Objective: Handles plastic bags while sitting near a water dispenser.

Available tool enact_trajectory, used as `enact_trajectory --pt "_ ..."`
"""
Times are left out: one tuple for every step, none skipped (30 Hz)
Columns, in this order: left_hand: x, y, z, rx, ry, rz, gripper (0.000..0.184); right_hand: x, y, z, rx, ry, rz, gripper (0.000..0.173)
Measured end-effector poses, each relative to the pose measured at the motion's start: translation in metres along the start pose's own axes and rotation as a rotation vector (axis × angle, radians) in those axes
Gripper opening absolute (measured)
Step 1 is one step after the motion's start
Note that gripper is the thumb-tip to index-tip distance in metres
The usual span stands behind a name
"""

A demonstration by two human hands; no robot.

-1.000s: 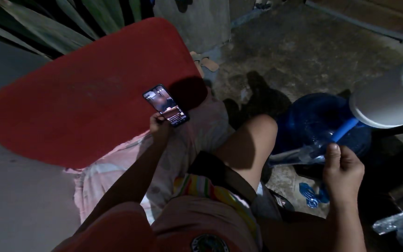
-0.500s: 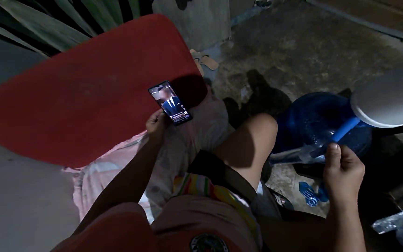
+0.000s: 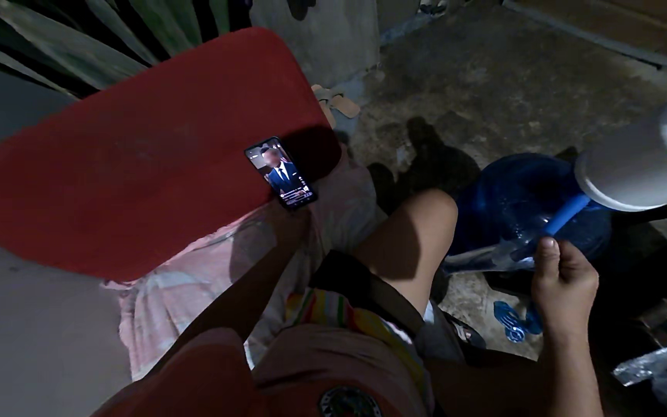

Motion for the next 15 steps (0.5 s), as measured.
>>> enact_trajectory --pt "-0.002 -0.001 -0.002 0.027 -0.026 -0.002 0.081 0.0 0.0 0.0 -0.004 0.001 -0.001 0.04" --pt "-0.002 -0.002 -0.002 0.049 -0.044 0.014 0.082 -0.001 0.0 0.0 -0.008 -0.001 -0.001 0.04" --pt "-0.003 -0.002 -0.002 0.065 -0.046 0.028 0.083 -0.001 -0.001 0.001 -0.008 -0.004 0.0 0.039" --pt "-0.003 -0.002 -0.002 0.076 -0.042 0.035 0.083 -0.001 -0.001 0.001 -0.008 -0.008 0.001 0.039" --pt "-0.004 -0.001 -0.002 0.08 -0.039 0.042 0.084 -0.001 -0.001 0.0 -0.008 -0.01 0.001 0.039" --pt "-0.004 -0.001 -0.001 0.084 -0.037 0.054 0.084 -0.001 -0.001 0.0 -0.008 -0.01 0.002 0.039" --pt "-0.005 -0.001 -0.001 0.086 -0.03 0.071 0.084 -0.001 -0.001 0.0 -0.008 -0.011 0.001 0.038" --pt "-0.005 -0.001 -0.001 0.082 -0.021 0.094 0.086 -0.001 0.0 0.0 -0.006 -0.012 0.0 0.038" --pt "-0.004 -0.002 0.001 0.071 0.001 0.125 0.088 -0.001 0.0 0.0 0.001 -0.014 0.001 0.038" --pt "-0.002 -0.003 0.003 0.063 0.025 0.159 0.091 -0.001 0.0 -0.001 0.007 -0.01 0.001 0.039" --pt "0.0 -0.004 0.007 0.071 0.043 0.185 0.093 0.0 0.0 -0.001 0.006 -0.007 -0.002 0.039" --pt "0.002 -0.005 0.011 0.084 0.057 0.202 0.093 0.0 0.0 -0.001 0.001 -0.004 -0.006 0.039" --pt "0.003 -0.006 0.014 0.099 0.067 0.218 0.092 -0.001 0.0 -0.002 -0.007 -0.008 -0.007 0.038" --pt "0.002 -0.006 0.016 0.115 0.07 0.228 0.091 -0.001 -0.001 -0.002 -0.015 -0.014 -0.007 0.038" --pt "0.001 -0.007 0.016 0.129 0.068 0.232 0.092 0.0 -0.001 -0.003 -0.021 -0.018 -0.006 0.037"
Point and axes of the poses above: each hand's wrist, its own y-axis away from the middle knuckle, its own x-axis out of the back of the hand, z = x × y, the point moved 6 cm from there along -y, towards the middle knuckle, and after that the axes turned 13 degrees about z, right-handed, at the moved point
